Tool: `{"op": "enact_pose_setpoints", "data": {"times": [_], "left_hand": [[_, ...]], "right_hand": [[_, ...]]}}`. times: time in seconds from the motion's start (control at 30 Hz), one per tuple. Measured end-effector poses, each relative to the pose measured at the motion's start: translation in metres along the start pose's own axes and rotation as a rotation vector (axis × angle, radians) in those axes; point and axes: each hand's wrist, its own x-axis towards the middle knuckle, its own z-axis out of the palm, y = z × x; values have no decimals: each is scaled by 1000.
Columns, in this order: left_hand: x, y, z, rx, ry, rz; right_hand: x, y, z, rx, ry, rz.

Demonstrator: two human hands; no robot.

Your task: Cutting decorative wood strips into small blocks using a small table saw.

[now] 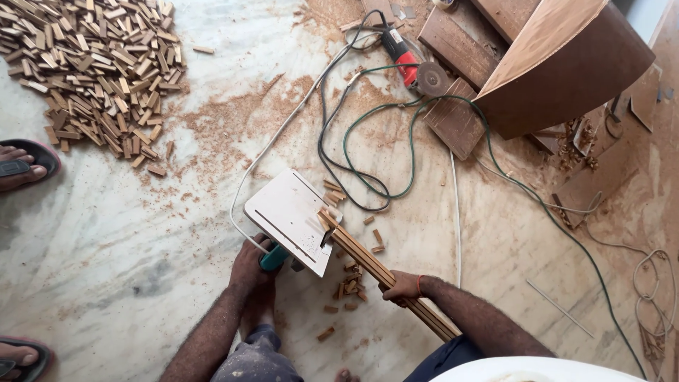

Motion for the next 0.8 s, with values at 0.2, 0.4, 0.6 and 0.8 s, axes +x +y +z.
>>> {"op": "enact_pose_setpoints", "data": {"times": [0.2, 0.4, 0.6, 0.8], "left_hand": [[0, -4, 0, 7, -59, -51], [-2, -13, 14, 57, -70, -96], [-3, -4, 7, 10, -57, -120], [-1, -9, 11, 9, -21, -96]], "right_hand": [[-13, -18, 13, -264, 260, 124], [-7, -5, 12, -713, 638, 97], [-24, -30, 37, -825, 876, 165], [-20, -26, 53, -875, 1000, 122]]}}
